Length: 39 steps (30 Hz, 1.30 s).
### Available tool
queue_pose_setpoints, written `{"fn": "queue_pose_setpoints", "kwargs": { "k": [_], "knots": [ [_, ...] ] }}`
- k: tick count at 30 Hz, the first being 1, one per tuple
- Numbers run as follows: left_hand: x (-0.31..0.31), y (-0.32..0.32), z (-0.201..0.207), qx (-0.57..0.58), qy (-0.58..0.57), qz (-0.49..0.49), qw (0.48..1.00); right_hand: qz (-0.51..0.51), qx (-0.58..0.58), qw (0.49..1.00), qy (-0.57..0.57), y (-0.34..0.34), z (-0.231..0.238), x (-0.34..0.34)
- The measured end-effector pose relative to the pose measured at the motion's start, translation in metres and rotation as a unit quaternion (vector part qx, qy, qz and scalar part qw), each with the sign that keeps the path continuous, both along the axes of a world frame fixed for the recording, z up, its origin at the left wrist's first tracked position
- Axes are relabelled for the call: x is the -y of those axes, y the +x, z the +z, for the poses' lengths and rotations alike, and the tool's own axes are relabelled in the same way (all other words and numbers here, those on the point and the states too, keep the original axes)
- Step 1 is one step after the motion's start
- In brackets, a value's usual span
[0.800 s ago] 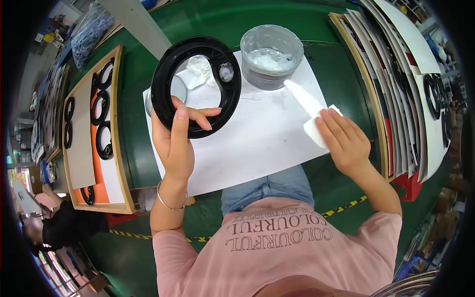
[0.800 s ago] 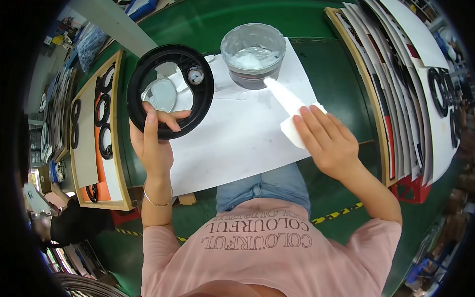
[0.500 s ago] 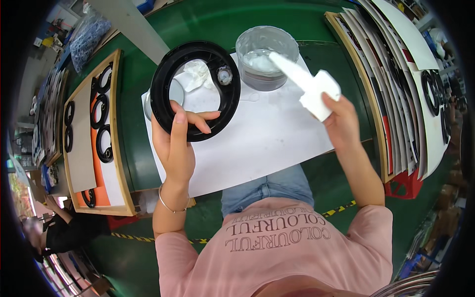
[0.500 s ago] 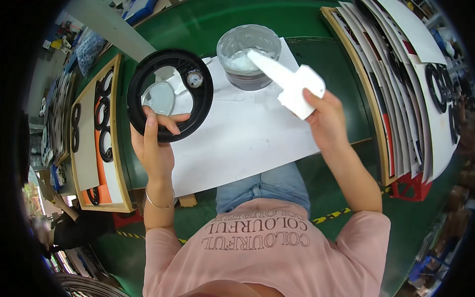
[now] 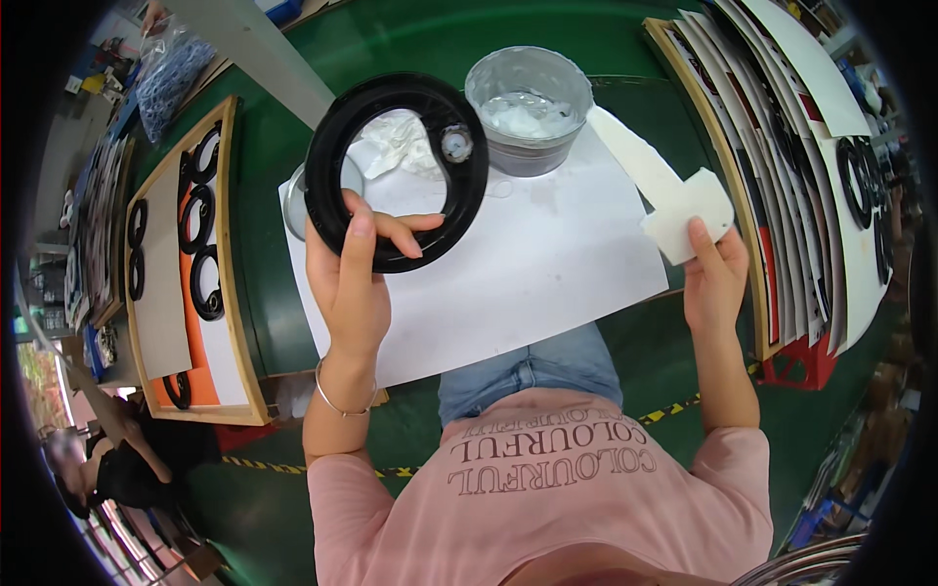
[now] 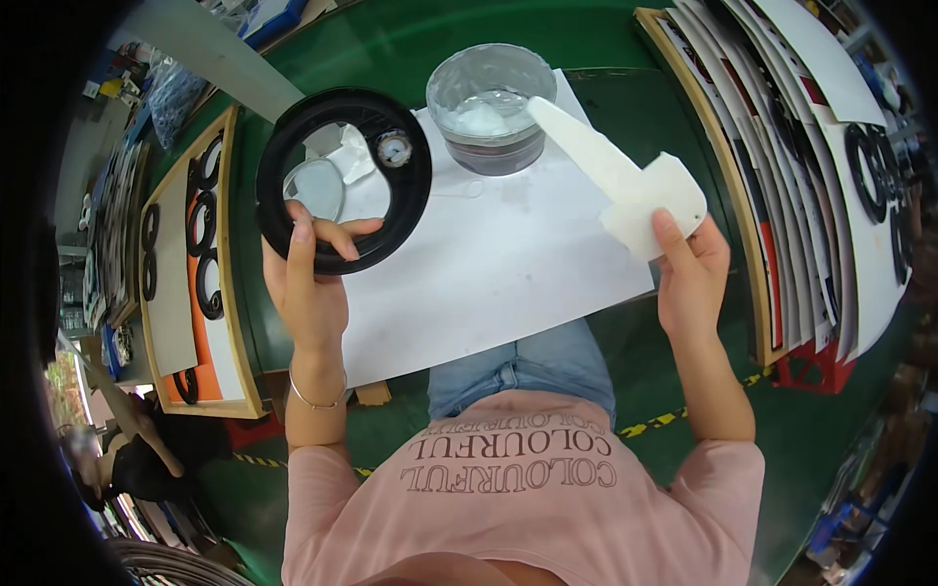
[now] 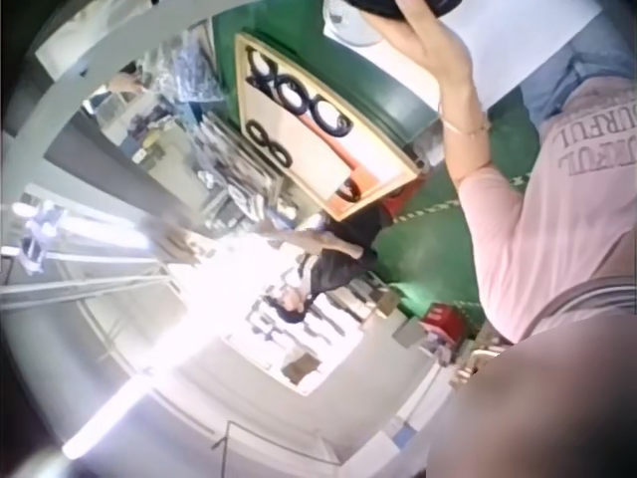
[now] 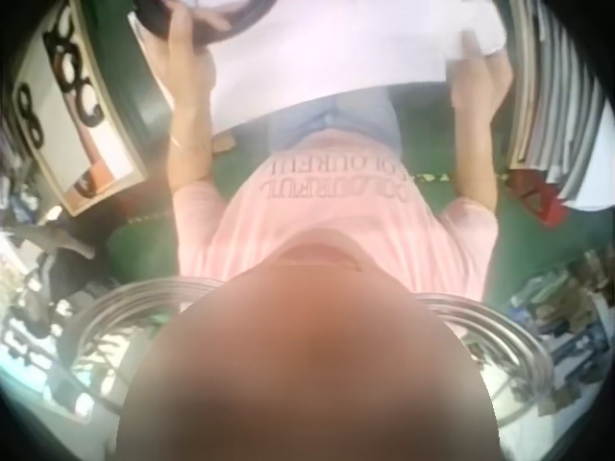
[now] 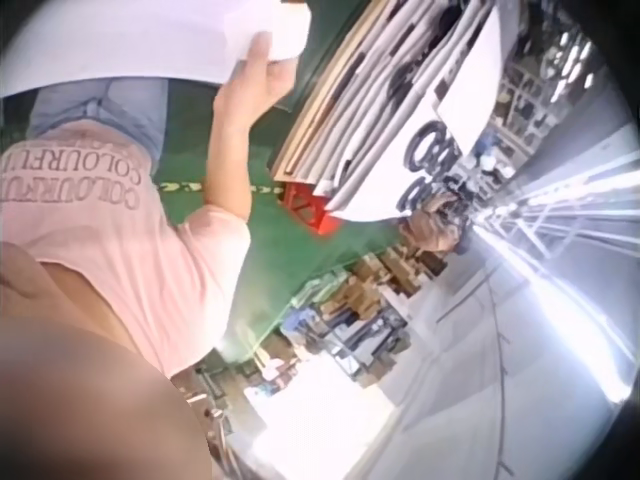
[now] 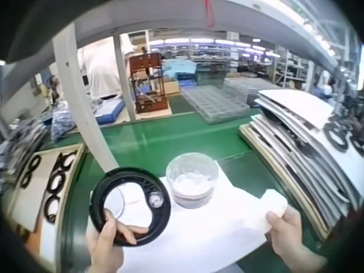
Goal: Wiping the inner rims of black circular components with a cloth and applicator tool dipped in liquid.
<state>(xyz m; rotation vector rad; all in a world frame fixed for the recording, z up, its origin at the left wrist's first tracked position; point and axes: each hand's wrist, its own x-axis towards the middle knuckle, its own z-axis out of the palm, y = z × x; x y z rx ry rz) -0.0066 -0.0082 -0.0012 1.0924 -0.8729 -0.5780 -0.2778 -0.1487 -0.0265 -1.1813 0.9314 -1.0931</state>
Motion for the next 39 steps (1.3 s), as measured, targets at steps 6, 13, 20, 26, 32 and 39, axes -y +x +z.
{"fn": "queue_pose_setpoints", "kwargs": {
  "k": [6,13,20,26,32,39],
  "knots": [
    [0.000,-0.004,0.005,-0.020,0.002,-0.016,1.000,0.087,-0.190,0.867,-0.452,0.023,0.028,-0.003],
    [0.001,-0.008,0.010,-0.033,0.008,-0.018,0.999,0.088,-0.248,0.663,-0.701,0.044,0.037,-0.005],
    [0.009,-0.010,0.009,-0.016,0.005,-0.024,1.000,0.163,-0.228,0.739,-0.612,0.030,0.031,-0.004],
    [0.013,-0.015,0.013,-0.004,0.009,-0.031,0.999,0.145,-0.200,0.756,-0.607,0.030,0.042,0.016],
    [0.016,-0.018,0.013,0.013,0.002,-0.037,0.999,0.153,-0.188,0.756,-0.607,0.027,0.042,0.018],
    [0.018,-0.021,0.014,0.037,0.010,-0.043,0.998,0.140,-0.208,0.778,-0.576,0.020,0.043,0.018]
  ]
}}
